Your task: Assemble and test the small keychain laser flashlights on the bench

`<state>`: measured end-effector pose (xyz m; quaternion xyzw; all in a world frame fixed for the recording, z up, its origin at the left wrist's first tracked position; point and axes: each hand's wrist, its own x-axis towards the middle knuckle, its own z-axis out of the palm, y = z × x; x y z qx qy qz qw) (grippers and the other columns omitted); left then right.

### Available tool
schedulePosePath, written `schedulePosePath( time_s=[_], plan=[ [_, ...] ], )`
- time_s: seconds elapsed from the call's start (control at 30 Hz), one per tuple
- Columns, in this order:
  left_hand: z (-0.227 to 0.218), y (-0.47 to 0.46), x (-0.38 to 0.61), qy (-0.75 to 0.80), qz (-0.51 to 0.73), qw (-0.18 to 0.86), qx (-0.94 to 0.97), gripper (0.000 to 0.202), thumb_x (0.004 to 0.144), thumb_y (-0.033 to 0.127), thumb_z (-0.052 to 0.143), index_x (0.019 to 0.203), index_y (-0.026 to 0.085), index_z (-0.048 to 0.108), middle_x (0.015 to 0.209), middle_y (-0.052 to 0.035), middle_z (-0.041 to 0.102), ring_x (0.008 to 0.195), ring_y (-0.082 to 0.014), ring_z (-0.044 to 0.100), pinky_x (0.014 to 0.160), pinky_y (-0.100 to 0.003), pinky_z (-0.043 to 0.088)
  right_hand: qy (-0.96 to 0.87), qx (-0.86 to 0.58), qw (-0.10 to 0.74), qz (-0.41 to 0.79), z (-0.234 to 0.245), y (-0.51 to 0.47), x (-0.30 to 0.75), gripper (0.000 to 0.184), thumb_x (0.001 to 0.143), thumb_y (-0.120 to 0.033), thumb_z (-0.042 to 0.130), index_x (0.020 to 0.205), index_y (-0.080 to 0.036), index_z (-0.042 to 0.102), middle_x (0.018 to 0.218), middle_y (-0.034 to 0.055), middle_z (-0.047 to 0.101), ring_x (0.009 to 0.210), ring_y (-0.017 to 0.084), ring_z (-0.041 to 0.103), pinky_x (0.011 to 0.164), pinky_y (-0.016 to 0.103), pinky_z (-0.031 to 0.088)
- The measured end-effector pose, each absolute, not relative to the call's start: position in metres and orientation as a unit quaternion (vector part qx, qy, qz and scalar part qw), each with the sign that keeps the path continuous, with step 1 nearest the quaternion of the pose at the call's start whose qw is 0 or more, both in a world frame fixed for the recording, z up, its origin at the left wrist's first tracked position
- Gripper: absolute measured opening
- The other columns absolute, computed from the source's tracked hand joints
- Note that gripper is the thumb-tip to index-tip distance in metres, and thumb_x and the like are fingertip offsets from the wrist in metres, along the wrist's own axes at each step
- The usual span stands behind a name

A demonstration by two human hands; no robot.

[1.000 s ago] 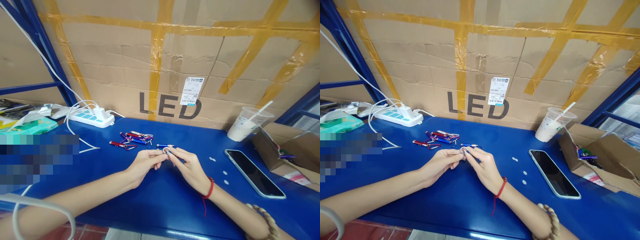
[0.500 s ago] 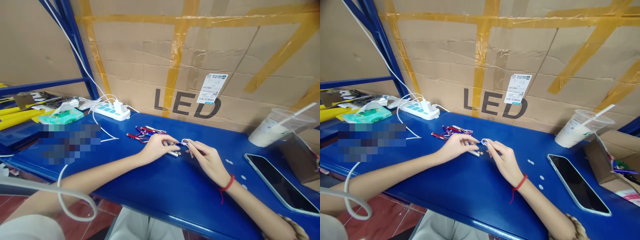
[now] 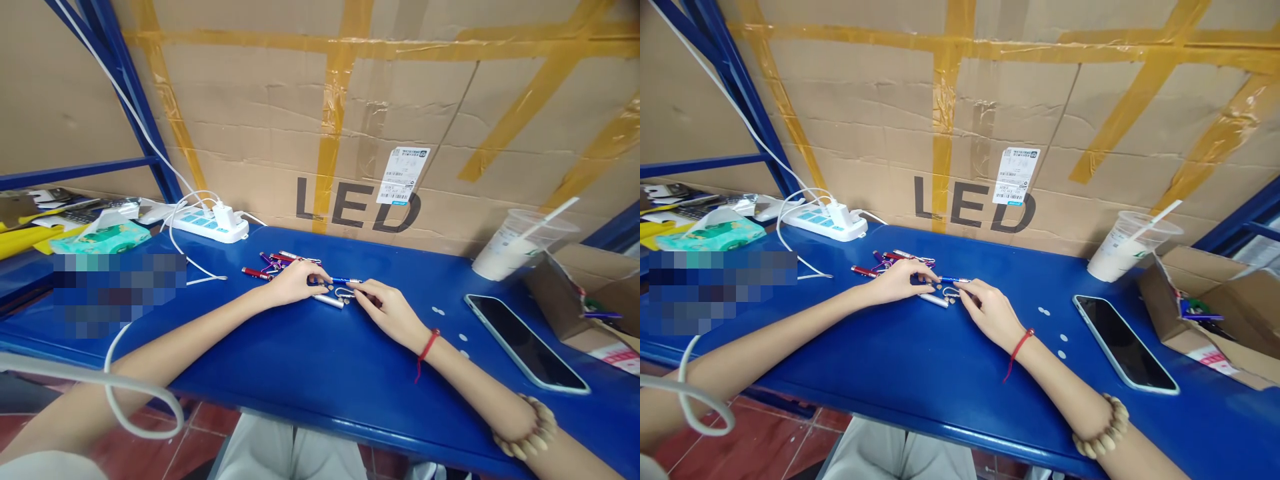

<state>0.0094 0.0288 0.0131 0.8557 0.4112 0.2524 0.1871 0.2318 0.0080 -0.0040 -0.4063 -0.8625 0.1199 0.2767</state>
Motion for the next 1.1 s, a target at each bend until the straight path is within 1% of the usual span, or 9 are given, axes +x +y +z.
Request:
schedulePosePath(
  time_s=[0.2,0.33,0.4,0.47,0.57,0.7,0.83,1.0,1.1],
  plan=[
    [0.030,0.045,-0.017,0.463,0.287,0.070,0.836,0.024,0.078,0.037,0.060,0.090,0.020,0.070,0.092,-0.0060,0.070,0.086,-0.0189,0.059,0.081,-0.029,0.039,-0.843,-0.443,0.287,0.103,-0.003,0.011,0.236,0.027,0.090,-0.024,0.044,0.107,-0.021,0.065,0.102,0.0052,0.061,0.070,0.013,0.059,0.060,0.026,0.048],
    [0.031,0.048,-0.024,0.476,0.289,-0.003,0.830,0.029,0.082,0.041,0.054,0.095,0.019,0.067,0.100,-0.0064,0.068,0.095,-0.0214,0.057,0.088,-0.036,0.035,-0.842,-0.447,0.292,0.076,-0.007,0.017,0.239,0.030,0.090,-0.025,0.042,0.112,-0.021,0.062,0.114,0.0073,0.059,0.093,0.019,0.059,0.076,0.033,0.050],
    [0.024,0.038,-0.013,0.423,0.266,-0.001,0.866,0.038,0.082,0.047,0.052,0.106,0.020,0.063,0.108,-0.0066,0.064,0.103,-0.0223,0.055,0.092,-0.038,0.033,-0.857,-0.426,0.282,0.057,-0.011,0.020,0.240,0.033,0.091,-0.026,0.041,0.118,-0.022,0.058,0.120,0.0077,0.057,0.106,0.022,0.054,0.089,0.039,0.045],
    [0.015,0.023,0.003,0.348,0.219,0.023,0.911,0.051,0.080,0.051,0.053,0.121,0.020,0.054,0.121,-0.0086,0.058,0.113,-0.0235,0.050,0.098,-0.039,0.031,-0.873,-0.405,0.266,0.050,-0.014,0.022,0.240,0.034,0.091,-0.026,0.039,0.121,-0.022,0.056,0.122,0.0072,0.057,0.107,0.022,0.052,0.092,0.042,0.042],
    [0.002,0.007,0.021,0.291,0.166,0.073,0.939,0.056,0.085,0.049,0.046,0.134,0.022,0.040,0.138,-0.0083,0.044,0.127,-0.0231,0.038,0.106,-0.039,0.025,-0.874,-0.410,0.254,0.055,-0.014,0.024,0.239,0.030,0.091,-0.028,0.043,0.114,-0.022,0.060,0.110,0.0060,0.064,0.093,0.021,0.056,0.083,0.038,0.046],
    [-0.005,0.009,0.022,0.370,0.161,0.114,0.908,0.053,0.092,0.045,0.032,0.139,0.021,0.031,0.145,-0.0082,0.034,0.134,-0.0231,0.027,0.109,-0.042,0.023,-0.835,-0.478,0.264,0.062,-0.010,0.023,0.239,0.022,0.087,-0.034,0.051,0.096,-0.024,0.068,0.088,0.0029,0.068,0.076,0.019,0.056,0.069,0.032,0.046],
    [-0.004,0.016,0.016,0.416,0.193,0.126,0.879,0.051,0.091,0.042,0.034,0.137,0.020,0.034,0.143,-0.0085,0.036,0.133,-0.0235,0.030,0.108,-0.044,0.025,-0.816,-0.512,0.260,0.064,-0.010,0.025,0.241,0.019,0.084,-0.035,0.055,0.090,-0.026,0.070,0.083,0.0013,0.068,0.074,0.018,0.056,0.064,0.030,0.044],
    [-0.002,0.012,0.021,0.413,0.247,0.108,0.870,0.048,0.090,0.040,0.038,0.134,0.020,0.039,0.138,-0.0085,0.043,0.129,-0.0229,0.035,0.107,-0.043,0.028,-0.815,-0.490,0.303,0.060,-0.010,0.026,0.242,0.020,0.087,-0.029,0.050,0.086,-0.022,0.068,0.089,0.0025,0.069,0.083,0.019,0.057,0.070,0.030,0.045],
    [-0.003,0.010,0.023,0.404,0.264,0.105,0.870,0.042,0.091,0.037,0.038,0.130,0.021,0.044,0.134,-0.0081,0.047,0.125,-0.0223,0.039,0.104,-0.042,0.031,-0.827,-0.479,0.289,0.061,-0.008,0.024,0.241,0.021,0.088,-0.032,0.049,0.089,-0.023,0.068,0.091,0.0023,0.069,0.085,0.019,0.057,0.074,0.032,0.045]
  ],
)
